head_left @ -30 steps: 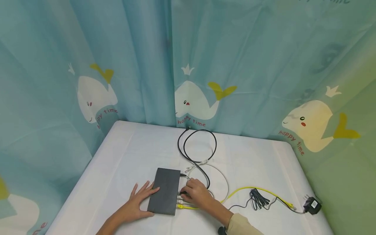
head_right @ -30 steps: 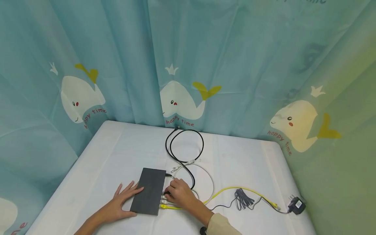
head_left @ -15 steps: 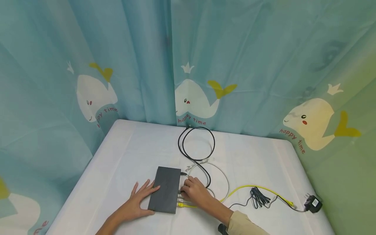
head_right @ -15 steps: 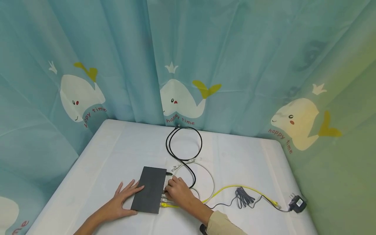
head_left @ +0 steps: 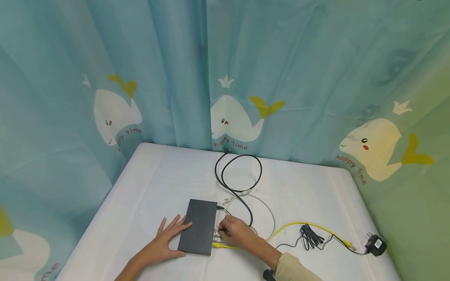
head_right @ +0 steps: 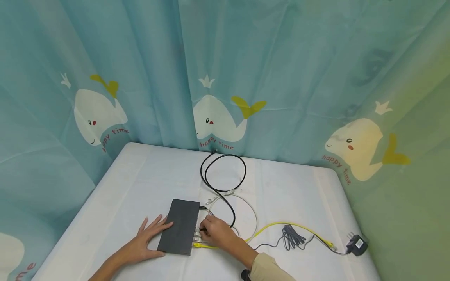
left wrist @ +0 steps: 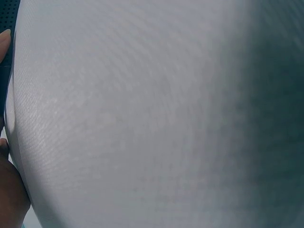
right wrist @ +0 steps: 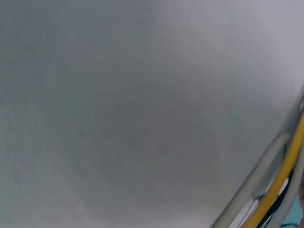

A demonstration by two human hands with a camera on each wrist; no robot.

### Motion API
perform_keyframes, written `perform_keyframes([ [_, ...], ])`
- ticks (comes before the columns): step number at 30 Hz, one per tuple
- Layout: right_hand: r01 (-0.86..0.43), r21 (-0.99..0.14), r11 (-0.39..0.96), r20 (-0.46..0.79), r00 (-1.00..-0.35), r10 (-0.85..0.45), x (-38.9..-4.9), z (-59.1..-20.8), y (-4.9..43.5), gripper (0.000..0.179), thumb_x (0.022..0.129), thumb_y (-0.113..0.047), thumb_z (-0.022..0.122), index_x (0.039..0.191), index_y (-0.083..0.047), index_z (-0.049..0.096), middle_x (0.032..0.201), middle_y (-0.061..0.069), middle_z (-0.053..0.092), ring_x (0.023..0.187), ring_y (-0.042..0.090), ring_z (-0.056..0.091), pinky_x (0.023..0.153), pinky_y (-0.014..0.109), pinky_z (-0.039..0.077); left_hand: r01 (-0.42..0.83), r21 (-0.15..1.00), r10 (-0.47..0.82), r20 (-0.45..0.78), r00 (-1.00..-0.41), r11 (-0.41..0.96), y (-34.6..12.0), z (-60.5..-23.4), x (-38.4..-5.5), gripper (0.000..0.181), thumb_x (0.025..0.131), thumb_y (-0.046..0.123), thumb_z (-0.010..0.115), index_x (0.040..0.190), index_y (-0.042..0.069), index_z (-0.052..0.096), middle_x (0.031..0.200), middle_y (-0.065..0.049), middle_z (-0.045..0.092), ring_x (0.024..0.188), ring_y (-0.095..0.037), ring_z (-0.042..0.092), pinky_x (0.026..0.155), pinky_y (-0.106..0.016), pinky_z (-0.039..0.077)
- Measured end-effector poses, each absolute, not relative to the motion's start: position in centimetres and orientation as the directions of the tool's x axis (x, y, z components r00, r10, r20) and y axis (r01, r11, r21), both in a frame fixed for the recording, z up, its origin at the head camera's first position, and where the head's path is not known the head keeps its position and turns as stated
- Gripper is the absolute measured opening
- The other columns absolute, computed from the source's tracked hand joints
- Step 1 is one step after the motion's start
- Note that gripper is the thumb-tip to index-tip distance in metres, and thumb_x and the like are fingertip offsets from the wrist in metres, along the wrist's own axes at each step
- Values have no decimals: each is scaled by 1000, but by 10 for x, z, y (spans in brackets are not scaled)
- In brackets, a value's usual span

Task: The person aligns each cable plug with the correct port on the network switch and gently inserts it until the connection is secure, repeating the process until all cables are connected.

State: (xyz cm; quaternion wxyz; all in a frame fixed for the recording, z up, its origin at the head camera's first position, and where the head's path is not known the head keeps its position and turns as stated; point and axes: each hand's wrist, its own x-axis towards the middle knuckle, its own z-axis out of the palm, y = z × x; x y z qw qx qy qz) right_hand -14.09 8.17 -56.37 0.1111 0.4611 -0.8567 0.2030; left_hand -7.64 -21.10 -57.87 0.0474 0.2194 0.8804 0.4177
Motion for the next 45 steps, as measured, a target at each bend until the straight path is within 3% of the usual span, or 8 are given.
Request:
perform_keyframes([
  [8,-717,-490,495,222,-652,-725,-144,-558,82,6,82,-9,69,86,-10,64,77,-9,52,65,-3,43,55,7,38,350,756,422,108,-900,554,-214,-580,-77,80,70,41,80,140,22,47,146,-14,36,138,-38,19,105,-55,-13],
  [15,-636,-576,514,152,-701,-697,-144,-559,83,5,82,-8,68,85,-10,65,76,-12,52,65,-3,45,54,11,41,369,755,434,124,-892,543,-212,-582,-77,81,70,42,80,141,22,46,147,-13,35,137,-38,19,106,-45,-17],
  [19,-606,-631,485,161,-714,-682,-143,-561,84,6,82,-7,69,85,-9,65,78,-11,55,66,-3,48,55,12,44,371,758,438,126,-890,536,-212,-581,-76,80,71,40,80,141,20,46,146,-15,35,137,-40,19,106,-49,-16],
  [24,-596,-635,492,133,-712,-689,-145,-561,82,5,82,-9,69,86,-10,66,78,-12,55,66,-3,49,56,12,44,349,763,423,110,-899,544,-212,-580,-75,80,69,40,81,140,21,48,145,-16,37,136,-42,19,105,-54,-15],
  [36,-640,-593,489,160,-689,-707,-146,-564,80,4,84,-10,67,87,-9,66,77,-12,53,65,-4,47,54,12,42,354,759,434,104,-895,546,-210,-583,-76,81,70,43,79,141,22,46,145,-15,37,137,-40,19,106,-50,-16],
  [45,-555,-622,552,90,-751,-654,-144,-565,83,11,88,-20,68,93,-12,71,83,-12,61,73,-3,52,63,16,46,379,744,433,133,-891,551,-211,-582,-77,81,69,43,80,140,22,47,145,-15,38,137,-39,21,106,-47,-15],
])
